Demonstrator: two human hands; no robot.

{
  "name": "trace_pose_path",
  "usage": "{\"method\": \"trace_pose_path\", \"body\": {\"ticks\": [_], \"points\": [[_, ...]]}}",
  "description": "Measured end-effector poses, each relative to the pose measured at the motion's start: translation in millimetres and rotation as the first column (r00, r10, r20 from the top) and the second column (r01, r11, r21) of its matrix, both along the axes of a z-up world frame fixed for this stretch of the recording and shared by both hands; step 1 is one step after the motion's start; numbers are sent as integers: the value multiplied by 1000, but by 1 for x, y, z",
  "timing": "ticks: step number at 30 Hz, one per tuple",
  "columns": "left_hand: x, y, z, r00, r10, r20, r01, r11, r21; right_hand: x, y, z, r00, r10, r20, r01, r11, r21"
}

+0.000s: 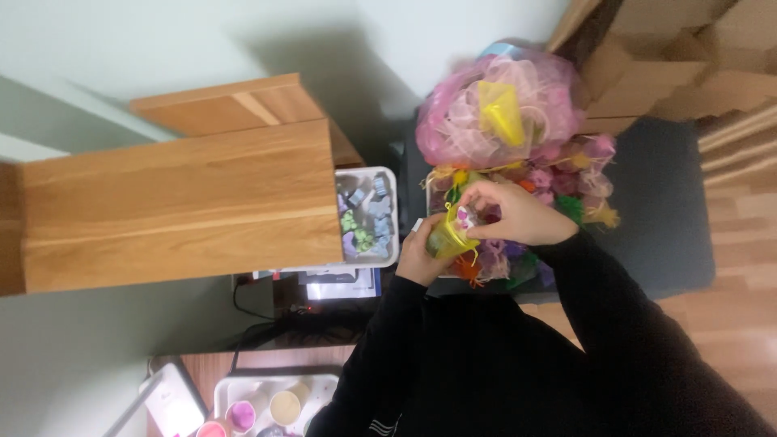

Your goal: The recorder is placing star-shaped and heart-shaped wax melts into small colorful organza gift bags.

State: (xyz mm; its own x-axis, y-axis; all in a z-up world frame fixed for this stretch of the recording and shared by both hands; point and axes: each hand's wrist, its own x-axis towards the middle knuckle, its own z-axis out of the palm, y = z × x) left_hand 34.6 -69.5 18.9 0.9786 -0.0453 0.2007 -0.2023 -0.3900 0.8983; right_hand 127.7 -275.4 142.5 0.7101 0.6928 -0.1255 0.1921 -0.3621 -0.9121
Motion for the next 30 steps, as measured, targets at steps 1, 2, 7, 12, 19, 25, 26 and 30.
{"method": "trace_pose_path", "body": {"ticks": [1,2,7,12,19,25,26,30], "points": [[2,-7,4,999,-6,-40,5,999,-33,-2,-3,1,1000,-11,8,11,1000,23],[4,-13,8,997,-13,-82,8,998,-65,-3,-7,2,1000,-22,16,22,999,45],[16,-35,2,994,-54,-92,40,989,-145,-10,-28,-9,998,-51,-25,52,998,34],[22,-47,-2,977,-108,-185,53,958,-282,-20,-42,-8,998,-69,-5,69,997,-27],[29,-57,-11,986,58,-158,-92,973,-213,-36,-39,-18,934,-347,83,341,937,79],[33,-64,-7,969,183,-166,-212,960,-180,-36,-36,-71,864,-470,-178,492,864,109],[33,-65,-10,965,195,-175,-225,960,-169,-34,-35,-80,862,-462,-210,490,866,105],[37,-63,-2,975,184,-122,-206,957,-205,-31,-36,-72,865,-458,-206,481,873,79]]}}
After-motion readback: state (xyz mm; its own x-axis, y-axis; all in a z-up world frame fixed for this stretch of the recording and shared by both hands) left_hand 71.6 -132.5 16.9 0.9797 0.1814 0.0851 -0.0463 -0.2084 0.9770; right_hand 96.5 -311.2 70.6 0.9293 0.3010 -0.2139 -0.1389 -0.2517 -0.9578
